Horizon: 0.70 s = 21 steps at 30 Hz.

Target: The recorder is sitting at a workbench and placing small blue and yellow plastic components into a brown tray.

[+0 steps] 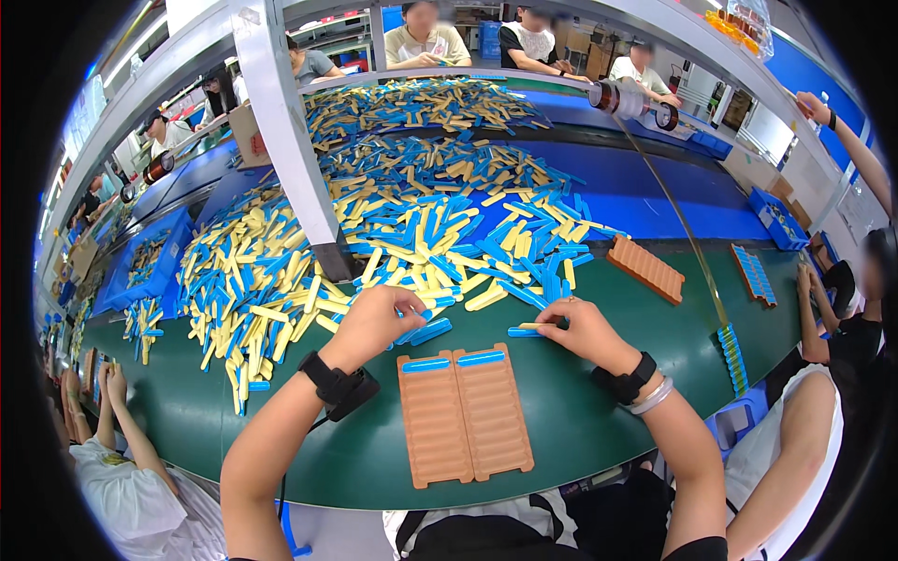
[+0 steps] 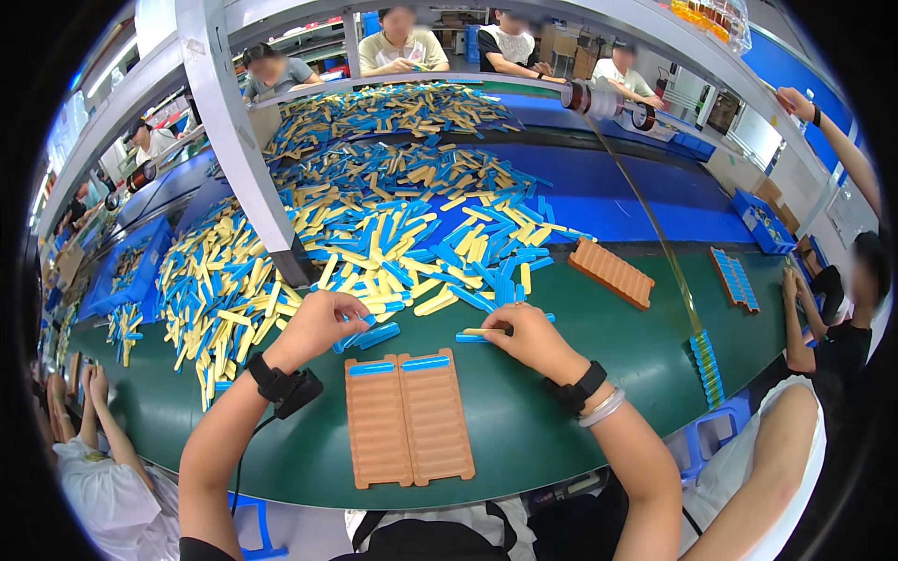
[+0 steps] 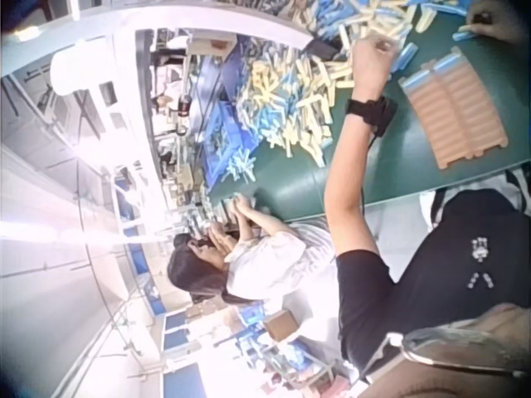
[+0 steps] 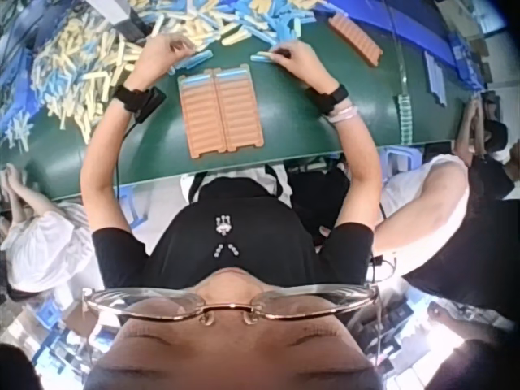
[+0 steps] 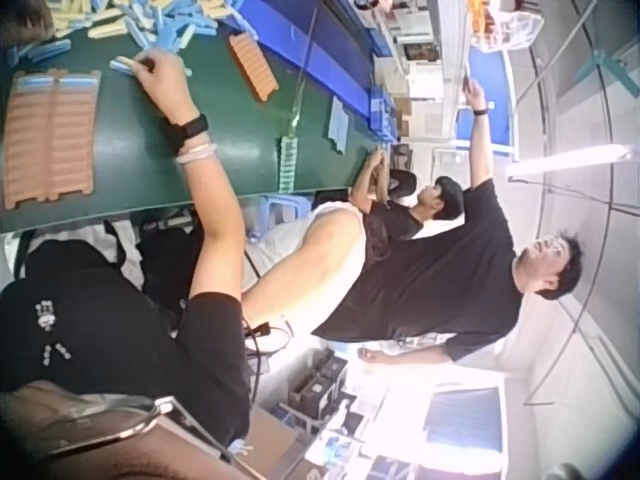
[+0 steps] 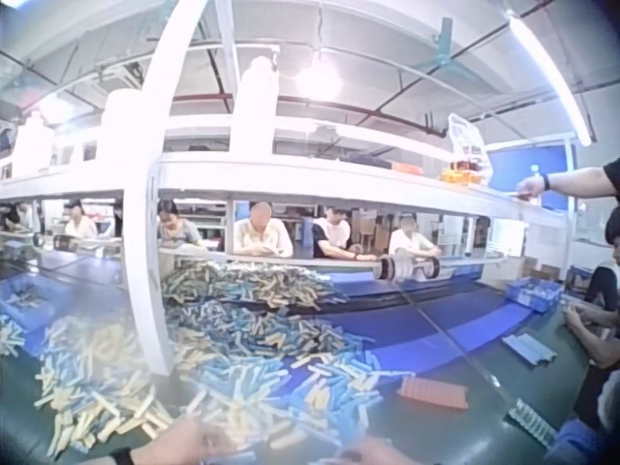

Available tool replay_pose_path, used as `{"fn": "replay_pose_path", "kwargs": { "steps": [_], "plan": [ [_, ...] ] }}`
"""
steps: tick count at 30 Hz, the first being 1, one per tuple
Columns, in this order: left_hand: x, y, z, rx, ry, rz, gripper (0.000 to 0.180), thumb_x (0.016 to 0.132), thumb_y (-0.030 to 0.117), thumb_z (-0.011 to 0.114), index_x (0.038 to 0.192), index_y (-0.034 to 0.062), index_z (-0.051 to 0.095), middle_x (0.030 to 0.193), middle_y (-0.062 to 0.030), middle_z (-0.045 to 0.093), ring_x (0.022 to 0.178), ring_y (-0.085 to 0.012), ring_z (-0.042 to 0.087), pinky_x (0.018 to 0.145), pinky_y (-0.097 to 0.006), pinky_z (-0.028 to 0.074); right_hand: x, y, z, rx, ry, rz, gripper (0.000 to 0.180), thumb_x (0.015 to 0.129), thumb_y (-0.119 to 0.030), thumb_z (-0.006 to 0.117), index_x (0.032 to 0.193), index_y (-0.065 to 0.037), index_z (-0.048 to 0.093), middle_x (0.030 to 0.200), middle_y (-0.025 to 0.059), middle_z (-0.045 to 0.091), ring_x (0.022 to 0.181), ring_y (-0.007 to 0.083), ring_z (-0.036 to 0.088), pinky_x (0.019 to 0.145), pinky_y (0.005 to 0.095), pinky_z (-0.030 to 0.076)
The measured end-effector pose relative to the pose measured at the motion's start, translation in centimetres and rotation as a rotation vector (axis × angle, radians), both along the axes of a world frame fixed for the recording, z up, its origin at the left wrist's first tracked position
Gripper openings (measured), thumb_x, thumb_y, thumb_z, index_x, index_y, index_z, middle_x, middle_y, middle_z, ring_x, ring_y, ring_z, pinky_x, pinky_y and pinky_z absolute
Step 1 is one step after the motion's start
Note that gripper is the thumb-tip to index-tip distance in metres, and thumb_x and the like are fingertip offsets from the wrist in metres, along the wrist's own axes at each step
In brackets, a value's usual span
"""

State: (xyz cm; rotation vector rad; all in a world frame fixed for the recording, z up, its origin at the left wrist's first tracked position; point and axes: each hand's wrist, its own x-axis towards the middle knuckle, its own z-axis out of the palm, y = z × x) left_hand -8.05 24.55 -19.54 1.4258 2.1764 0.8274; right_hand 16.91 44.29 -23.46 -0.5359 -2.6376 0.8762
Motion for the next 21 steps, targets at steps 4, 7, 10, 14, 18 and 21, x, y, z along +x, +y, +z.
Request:
{"fn": "replay_pose_path", "kwargs": {
  "steps": [4, 7, 10, 14, 18, 21],
  "plan": [
    [0.9, -0.8, -0.5, 0.006, 0.010, -0.075, 0.019, 0.080, 0.015, 0.071, 0.095, 0.0043, 0.072, 0.078, -0.0118, 0.067, 0.070, -0.0208, 0.061, 0.065, -0.032, 0.048, -0.2, -1.6, 0.8, -0.018, 0.006, 0.056, 0.011, 0.079, -0.012, 0.070, 0.088, -0.005, 0.069, 0.079, 0.0088, 0.067, 0.077, 0.0246, 0.061, 0.075, 0.0351, 0.047],
    [1.8, -1.4, 0.1, -0.032, -0.004, -0.159, 0.018, 0.082, 0.013, 0.067, 0.097, 0.0042, 0.072, 0.081, -0.0137, 0.068, 0.068, -0.0235, 0.060, 0.065, -0.034, 0.048, -0.4, -3.1, 0.7, 0.092, 0.028, 0.157, 0.011, 0.078, -0.011, 0.070, 0.087, -0.006, 0.069, 0.079, 0.0069, 0.067, 0.076, 0.0255, 0.060, 0.075, 0.0358, 0.046],
    [2.0, -1.9, -0.6, -0.007, 0.005, -0.187, 0.020, 0.081, 0.013, 0.068, 0.099, 0.0049, 0.072, 0.079, -0.0142, 0.067, 0.068, -0.0238, 0.061, 0.065, -0.033, 0.048, -0.8, -5.0, 1.2, 0.195, 0.071, 0.219, 0.010, 0.077, -0.011, 0.069, 0.086, -0.007, 0.069, 0.078, 0.0056, 0.068, 0.076, 0.0264, 0.060, 0.074, 0.0373, 0.046],
    [2.9, -2.1, 0.3, -0.021, -0.029, -0.162, 0.016, 0.080, 0.010, 0.070, 0.094, 0.0024, 0.072, 0.075, -0.0099, 0.067, 0.064, -0.0160, 0.056, 0.062, -0.029, 0.046, -0.9, -6.1, 0.7, 0.233, 0.052, 0.181, 0.010, 0.076, -0.008, 0.069, 0.085, -0.007, 0.071, 0.081, 0.0064, 0.067, 0.080, 0.0263, 0.061, 0.074, 0.0367, 0.049],
    [3.5, -2.5, -0.4, -0.027, -0.110, -0.155, 0.013, 0.077, 0.007, 0.071, 0.087, -0.0008, 0.069, 0.074, -0.0118, 0.067, 0.066, -0.0186, 0.062, 0.063, -0.030, 0.049, -1.3, -7.6, 0.4, 0.292, 0.082, 0.221, 0.013, 0.077, -0.008, 0.068, 0.089, -0.010, 0.071, 0.079, 0.0069, 0.065, 0.078, 0.0270, 0.061, 0.072, 0.0366, 0.050],
    [3.1, -2.7, -1.3, -0.005, -0.139, -0.176, 0.013, 0.075, 0.007, 0.072, 0.084, -0.0020, 0.068, 0.072, -0.0135, 0.066, 0.068, -0.0225, 0.065, 0.064, -0.032, 0.050, -1.4, -8.0, 0.4, 0.307, 0.039, 0.214, 0.014, 0.077, -0.008, 0.068, 0.090, -0.010, 0.071, 0.079, 0.0072, 0.064, 0.077, 0.0266, 0.061, 0.070, 0.0360, 0.051]
  ]
}}
